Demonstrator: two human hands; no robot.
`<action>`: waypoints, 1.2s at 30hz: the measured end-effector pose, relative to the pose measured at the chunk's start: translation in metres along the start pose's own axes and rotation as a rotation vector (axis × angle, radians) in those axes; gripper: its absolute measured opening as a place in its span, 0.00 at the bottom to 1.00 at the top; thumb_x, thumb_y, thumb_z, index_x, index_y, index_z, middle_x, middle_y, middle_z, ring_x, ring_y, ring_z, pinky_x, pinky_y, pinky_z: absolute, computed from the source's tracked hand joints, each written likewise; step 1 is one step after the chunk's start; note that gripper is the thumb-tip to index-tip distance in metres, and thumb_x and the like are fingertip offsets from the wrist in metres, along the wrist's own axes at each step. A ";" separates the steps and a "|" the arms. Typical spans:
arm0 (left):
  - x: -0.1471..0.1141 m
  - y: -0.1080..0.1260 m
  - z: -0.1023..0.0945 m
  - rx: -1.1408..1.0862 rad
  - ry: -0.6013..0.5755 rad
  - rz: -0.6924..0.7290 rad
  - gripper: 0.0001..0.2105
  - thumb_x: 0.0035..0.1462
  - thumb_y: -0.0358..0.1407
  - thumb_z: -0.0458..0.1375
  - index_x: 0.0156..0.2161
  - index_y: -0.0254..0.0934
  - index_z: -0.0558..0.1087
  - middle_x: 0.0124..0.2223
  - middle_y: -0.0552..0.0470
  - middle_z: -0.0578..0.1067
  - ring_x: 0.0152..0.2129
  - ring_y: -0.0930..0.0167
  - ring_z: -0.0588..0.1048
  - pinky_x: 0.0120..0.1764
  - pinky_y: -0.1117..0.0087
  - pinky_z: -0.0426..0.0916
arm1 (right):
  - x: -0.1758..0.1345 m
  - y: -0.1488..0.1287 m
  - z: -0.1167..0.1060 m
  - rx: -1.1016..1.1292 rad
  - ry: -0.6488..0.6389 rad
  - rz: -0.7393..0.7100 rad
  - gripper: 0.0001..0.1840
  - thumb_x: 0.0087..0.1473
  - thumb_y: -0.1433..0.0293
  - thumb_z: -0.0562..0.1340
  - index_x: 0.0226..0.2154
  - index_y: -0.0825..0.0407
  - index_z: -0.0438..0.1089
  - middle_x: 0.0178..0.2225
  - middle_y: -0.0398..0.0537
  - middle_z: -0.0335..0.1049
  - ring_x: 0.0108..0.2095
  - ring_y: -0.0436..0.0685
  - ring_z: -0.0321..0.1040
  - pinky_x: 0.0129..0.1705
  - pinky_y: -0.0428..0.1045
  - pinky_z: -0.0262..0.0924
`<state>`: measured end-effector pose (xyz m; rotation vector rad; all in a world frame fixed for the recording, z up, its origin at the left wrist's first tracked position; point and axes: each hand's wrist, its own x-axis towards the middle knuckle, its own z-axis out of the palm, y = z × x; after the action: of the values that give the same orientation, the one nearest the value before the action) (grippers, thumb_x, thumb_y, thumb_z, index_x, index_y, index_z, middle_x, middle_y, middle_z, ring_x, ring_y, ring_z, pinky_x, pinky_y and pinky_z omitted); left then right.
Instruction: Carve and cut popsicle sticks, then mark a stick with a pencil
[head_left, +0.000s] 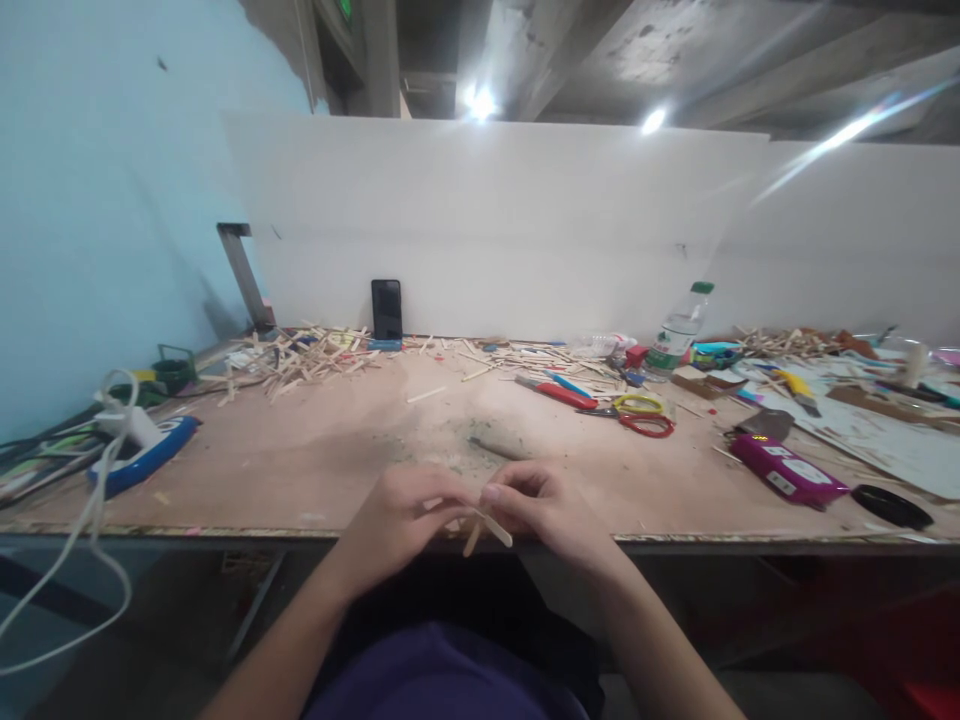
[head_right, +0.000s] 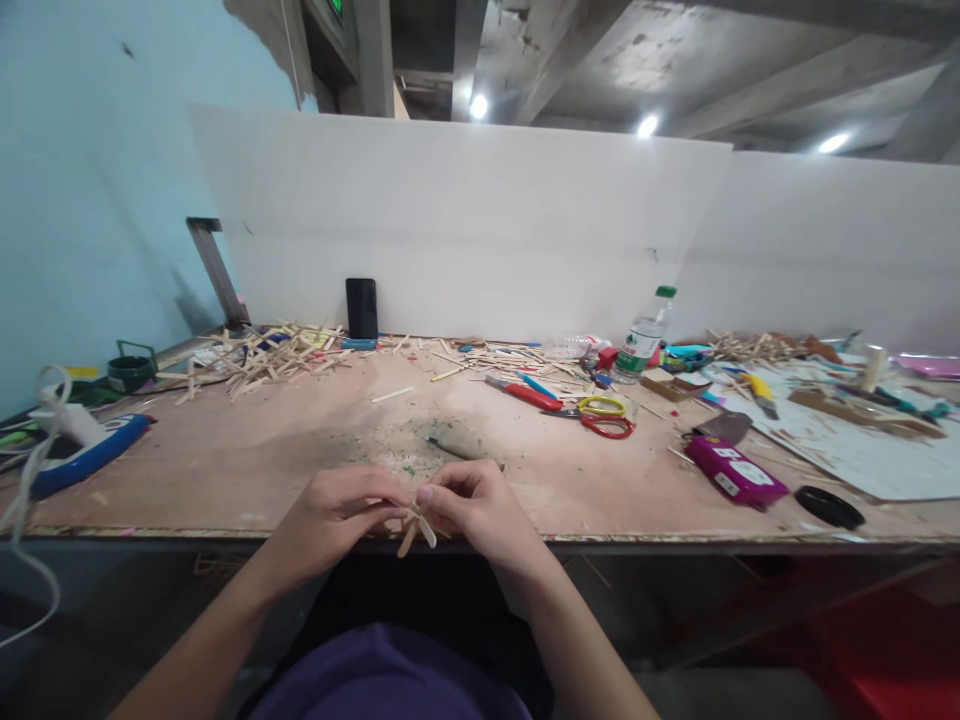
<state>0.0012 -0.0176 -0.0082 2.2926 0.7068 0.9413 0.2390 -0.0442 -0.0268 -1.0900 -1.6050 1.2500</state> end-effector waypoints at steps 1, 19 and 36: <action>0.000 -0.001 0.000 0.009 0.007 0.016 0.13 0.75 0.44 0.61 0.45 0.35 0.79 0.42 0.51 0.82 0.38 0.69 0.82 0.46 0.61 0.80 | 0.000 0.000 0.000 -0.002 -0.002 0.003 0.17 0.72 0.56 0.67 0.43 0.54 0.76 0.36 0.43 0.76 0.31 0.51 0.74 0.34 0.49 0.73; -0.005 0.000 0.005 0.097 0.157 0.066 0.13 0.75 0.44 0.61 0.42 0.36 0.79 0.40 0.51 0.81 0.37 0.70 0.81 0.45 0.62 0.80 | 0.004 0.004 -0.002 0.038 0.088 0.047 0.16 0.72 0.57 0.68 0.45 0.54 0.76 0.38 0.44 0.76 0.32 0.52 0.75 0.35 0.49 0.74; 0.052 -0.024 -0.203 0.715 0.457 -0.531 0.16 0.72 0.45 0.65 0.54 0.35 0.78 0.55 0.46 0.81 0.48 0.62 0.81 0.51 0.55 0.81 | 0.001 0.013 0.005 -0.079 0.294 -0.183 0.20 0.71 0.52 0.67 0.38 0.52 0.77 0.31 0.41 0.73 0.30 0.52 0.72 0.33 0.49 0.70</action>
<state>-0.1248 0.0920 0.1212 2.2270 1.9997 1.0596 0.2357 -0.0429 -0.0400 -1.0923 -1.4997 0.8693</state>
